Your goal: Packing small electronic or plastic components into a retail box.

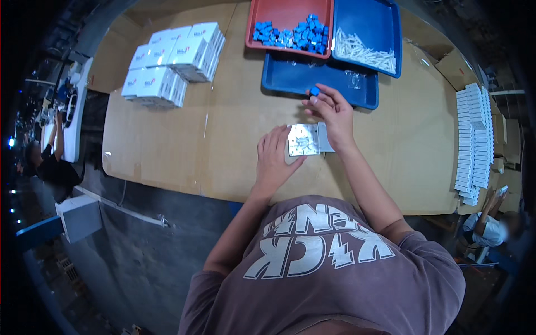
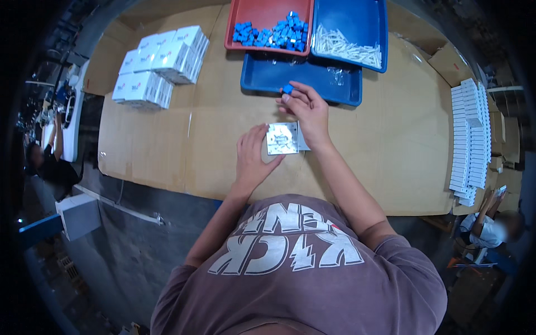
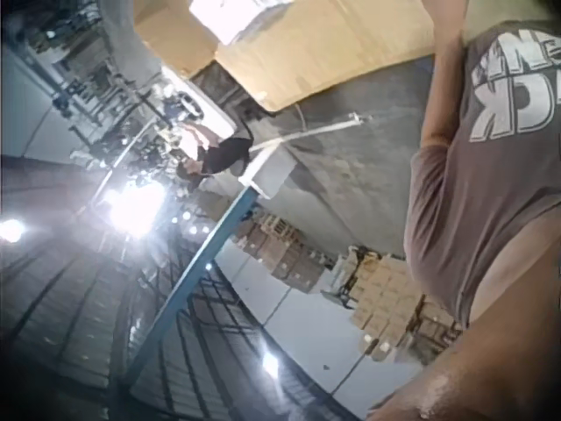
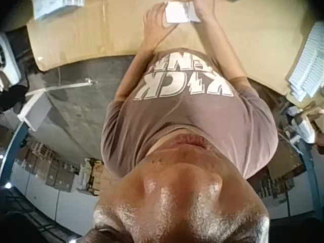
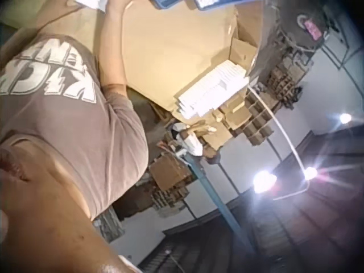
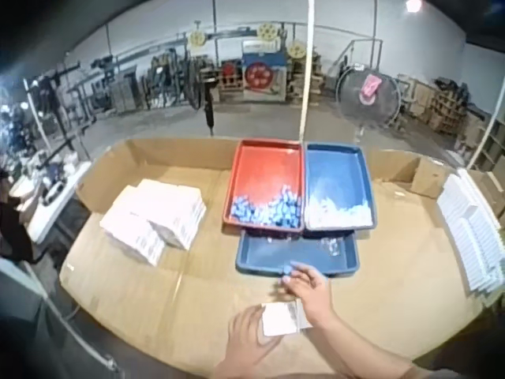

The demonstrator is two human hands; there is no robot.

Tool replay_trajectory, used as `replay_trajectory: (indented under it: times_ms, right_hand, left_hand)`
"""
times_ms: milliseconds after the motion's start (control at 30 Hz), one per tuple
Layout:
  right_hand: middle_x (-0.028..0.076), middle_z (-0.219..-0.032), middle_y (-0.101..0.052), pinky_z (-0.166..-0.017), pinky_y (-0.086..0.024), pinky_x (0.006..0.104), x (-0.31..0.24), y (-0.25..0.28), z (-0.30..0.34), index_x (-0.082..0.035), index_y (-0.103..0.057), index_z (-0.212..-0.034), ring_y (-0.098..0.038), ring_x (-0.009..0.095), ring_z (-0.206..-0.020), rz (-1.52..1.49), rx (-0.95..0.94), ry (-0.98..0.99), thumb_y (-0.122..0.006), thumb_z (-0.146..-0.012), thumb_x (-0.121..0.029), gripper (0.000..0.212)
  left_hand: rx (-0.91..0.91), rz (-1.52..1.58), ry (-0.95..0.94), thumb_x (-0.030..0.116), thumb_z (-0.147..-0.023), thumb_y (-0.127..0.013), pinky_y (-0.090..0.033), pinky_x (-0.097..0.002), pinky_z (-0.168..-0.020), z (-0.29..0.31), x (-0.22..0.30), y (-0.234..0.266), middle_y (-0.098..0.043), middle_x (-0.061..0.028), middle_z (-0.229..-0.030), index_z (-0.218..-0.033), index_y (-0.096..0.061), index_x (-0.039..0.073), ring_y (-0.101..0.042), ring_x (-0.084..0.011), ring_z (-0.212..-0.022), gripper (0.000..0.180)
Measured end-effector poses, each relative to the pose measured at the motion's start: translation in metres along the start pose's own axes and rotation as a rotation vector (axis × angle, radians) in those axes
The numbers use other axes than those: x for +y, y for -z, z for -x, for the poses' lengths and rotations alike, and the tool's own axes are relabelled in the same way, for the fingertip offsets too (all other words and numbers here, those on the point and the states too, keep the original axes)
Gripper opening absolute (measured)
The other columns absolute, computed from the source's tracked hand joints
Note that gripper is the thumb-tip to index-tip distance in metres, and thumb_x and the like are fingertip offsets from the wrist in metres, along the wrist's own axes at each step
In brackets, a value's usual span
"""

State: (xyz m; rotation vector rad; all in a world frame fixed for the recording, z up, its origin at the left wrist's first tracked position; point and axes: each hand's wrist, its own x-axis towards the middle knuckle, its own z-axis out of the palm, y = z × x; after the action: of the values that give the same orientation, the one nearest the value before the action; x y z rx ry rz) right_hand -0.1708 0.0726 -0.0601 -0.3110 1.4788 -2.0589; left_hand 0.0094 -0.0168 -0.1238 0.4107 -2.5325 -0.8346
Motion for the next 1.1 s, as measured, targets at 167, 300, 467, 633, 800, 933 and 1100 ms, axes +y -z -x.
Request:
replay_trajectory:
  times_ms: [167,300,467,633,800,933,1100]
  right_hand:
    - [0.011,-0.127,-0.069,-0.097,-0.057,0.0301,0.048,0.033,0.037,0.002,-0.063,-0.136,-0.069,0.019,-0.114,0.324,-0.071,0.099,-0.069,-0.096,-0.001,0.041]
    - [0.008,-0.121,-0.069,-0.102,-0.049,0.0397,0.032,0.031,0.043,-0.008,-0.071,-0.131,-0.066,0.022,-0.11,0.901,-0.201,0.382,-0.074,-0.088,-0.008,0.043]
    - [0.009,-0.114,-0.069,-0.104,-0.042,0.043,0.029,0.02,0.034,-0.006,-0.071,-0.122,-0.062,0.03,-0.109,1.233,-0.346,0.552,-0.077,-0.083,-0.016,0.041]
    - [0.01,-0.113,-0.07,-0.105,-0.041,0.0454,0.03,0.011,0.027,-0.004,-0.071,-0.112,-0.061,0.032,-0.11,1.292,-0.389,0.574,-0.074,-0.083,-0.014,0.031]
    - [0.011,-0.112,-0.07,-0.105,-0.042,0.0451,0.034,0.011,0.026,-0.002,-0.071,-0.109,-0.06,0.033,-0.112,1.256,-0.405,0.509,-0.072,-0.083,-0.012,0.028]
    - [0.011,-0.114,-0.07,-0.104,-0.043,0.0457,0.034,0.007,0.027,-0.002,-0.071,-0.109,-0.06,0.033,-0.111,1.272,-0.418,0.521,-0.072,-0.084,-0.012,0.027]
    - [0.01,-0.123,-0.07,-0.107,-0.043,0.0498,0.04,0.009,0.03,-0.004,-0.073,-0.115,-0.061,0.031,-0.117,1.314,-0.435,0.448,-0.074,-0.085,-0.012,0.031]
  left_hand:
    - [0.005,0.034,0.03,0.036,-0.075,-0.089,-0.035,-0.0524,-0.114,0.002,-0.005,-0.004,-0.054,-0.0152,-0.148,-0.149,-0.045,0.004,-0.049,-0.0332,-0.139,0.092]
    - [-0.018,0.028,0.052,0.038,-0.075,-0.088,-0.033,-0.0526,-0.116,0.004,-0.005,-0.004,-0.054,-0.0158,-0.146,-0.153,-0.042,0.004,-0.049,-0.0325,-0.139,0.096]
    - [-0.033,0.034,0.047,0.037,-0.076,-0.087,-0.031,-0.0518,-0.117,0.003,-0.004,-0.002,-0.054,-0.0167,-0.145,-0.154,-0.041,0.004,-0.048,-0.0316,-0.14,0.097]
    - [-0.026,0.055,0.037,0.031,-0.07,-0.091,-0.034,-0.0498,-0.115,0.0,-0.004,0.0,-0.053,-0.0156,-0.148,-0.152,-0.043,0.003,-0.05,-0.0321,-0.138,0.098]
    - [-0.015,0.048,0.041,0.031,-0.07,-0.091,-0.033,-0.05,-0.116,0.003,-0.003,-0.001,-0.053,-0.0155,-0.148,-0.152,-0.043,0.003,-0.049,-0.0315,-0.138,0.099]
    - [-0.028,0.058,0.06,0.031,-0.071,-0.09,-0.032,-0.0503,-0.117,0.003,-0.005,-0.002,-0.053,-0.0153,-0.149,-0.153,-0.042,0.003,-0.049,-0.0314,-0.14,0.099]
    - [-0.038,0.063,0.062,0.031,-0.072,-0.09,-0.032,-0.0505,-0.117,0.002,-0.004,0.001,-0.053,-0.015,-0.149,-0.154,-0.042,0.004,-0.048,-0.0314,-0.141,0.098]
